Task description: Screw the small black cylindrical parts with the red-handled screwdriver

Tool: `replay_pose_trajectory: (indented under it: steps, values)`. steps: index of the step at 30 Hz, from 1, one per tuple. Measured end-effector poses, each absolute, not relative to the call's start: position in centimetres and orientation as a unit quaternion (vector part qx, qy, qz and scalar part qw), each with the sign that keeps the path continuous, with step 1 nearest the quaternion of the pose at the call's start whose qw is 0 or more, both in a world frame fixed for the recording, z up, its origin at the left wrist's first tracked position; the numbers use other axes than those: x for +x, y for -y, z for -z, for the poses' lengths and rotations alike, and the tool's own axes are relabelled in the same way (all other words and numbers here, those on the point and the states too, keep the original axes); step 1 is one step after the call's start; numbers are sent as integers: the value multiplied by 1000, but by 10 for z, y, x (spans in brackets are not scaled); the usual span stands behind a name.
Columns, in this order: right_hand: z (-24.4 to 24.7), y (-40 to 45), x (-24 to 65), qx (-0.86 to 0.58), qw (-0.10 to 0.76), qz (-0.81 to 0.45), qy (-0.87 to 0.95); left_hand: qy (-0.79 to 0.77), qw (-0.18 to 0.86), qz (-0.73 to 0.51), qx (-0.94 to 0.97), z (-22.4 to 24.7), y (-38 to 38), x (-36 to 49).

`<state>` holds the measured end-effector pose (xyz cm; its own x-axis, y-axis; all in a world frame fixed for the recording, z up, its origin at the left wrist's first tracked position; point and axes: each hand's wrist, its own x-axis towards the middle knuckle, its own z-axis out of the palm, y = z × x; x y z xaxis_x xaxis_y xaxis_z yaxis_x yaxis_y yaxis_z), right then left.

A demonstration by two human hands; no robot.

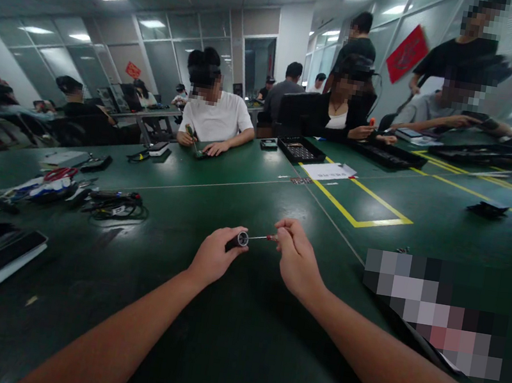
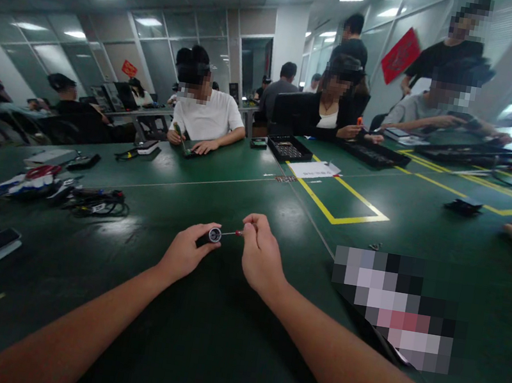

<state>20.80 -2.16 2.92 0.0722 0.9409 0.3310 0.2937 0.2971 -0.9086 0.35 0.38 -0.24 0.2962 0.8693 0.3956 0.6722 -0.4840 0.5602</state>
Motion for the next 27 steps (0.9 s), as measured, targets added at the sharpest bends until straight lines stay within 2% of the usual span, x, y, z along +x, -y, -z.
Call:
replay_pose_trajectory:
  steps: [4, 11, 15, 19, 23, 27]
  values:
    - [-28, 22, 207, -487, 544, -315, 606, -495, 138, -334, 790, 1, -4, 5]
    - [-33, 26, 207, -511, 510, -288, 629, -494, 148, -328, 791, 2, -4, 4]
    - [-32, 23, 206, -494, 540, -309, 607, -506, 148, -335, 781, 1, -3, 3]
    - [-26, 13, 207, -476, 584, -361, 550, -487, 127, -328, 799, -2, -1, 5]
    - [-18, 0, 211, -467, 604, -509, 398, -459, 60, -313, 829, -8, -3, 3]
    - [-14, -5, 213, -485, 619, -497, 367, -485, 65, -293, 821, -7, -7, 0]
